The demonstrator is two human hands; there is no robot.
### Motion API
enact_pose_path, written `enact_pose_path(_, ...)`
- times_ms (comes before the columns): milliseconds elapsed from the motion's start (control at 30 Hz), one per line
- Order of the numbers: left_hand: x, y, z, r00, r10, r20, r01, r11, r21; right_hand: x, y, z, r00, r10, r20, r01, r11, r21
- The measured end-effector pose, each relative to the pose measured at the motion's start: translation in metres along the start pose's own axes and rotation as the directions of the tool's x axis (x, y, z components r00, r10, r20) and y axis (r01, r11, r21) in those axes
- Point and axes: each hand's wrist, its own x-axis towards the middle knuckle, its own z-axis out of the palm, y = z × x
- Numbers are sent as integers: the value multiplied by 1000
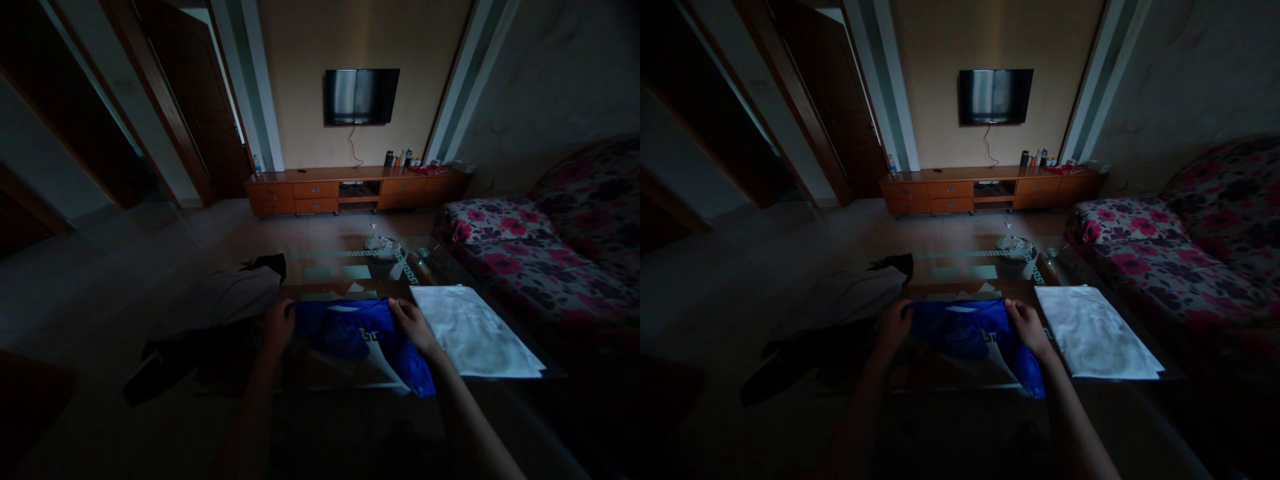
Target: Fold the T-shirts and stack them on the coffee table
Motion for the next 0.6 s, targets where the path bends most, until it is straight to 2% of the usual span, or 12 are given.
enact_pose_path(233,0,-3,3,999,18,-33,-18,1000,13,-1,3,-7,990,-110,-91,94,982,-161)
enact_pose_path(333,2,-1,4,1000,-3,-17,2,999,-36,-1,0,-9,993,-82,-84,74,993,-90)
enact_pose_path(500,3,9,-2,992,-106,67,118,969,-219,-9,-14,-15,1000,8,18,-11,990,139)
enact_pose_path(600,-2,15,-16,988,6,152,29,974,-225,-21,-22,-22,996,9,87,-24,985,173)
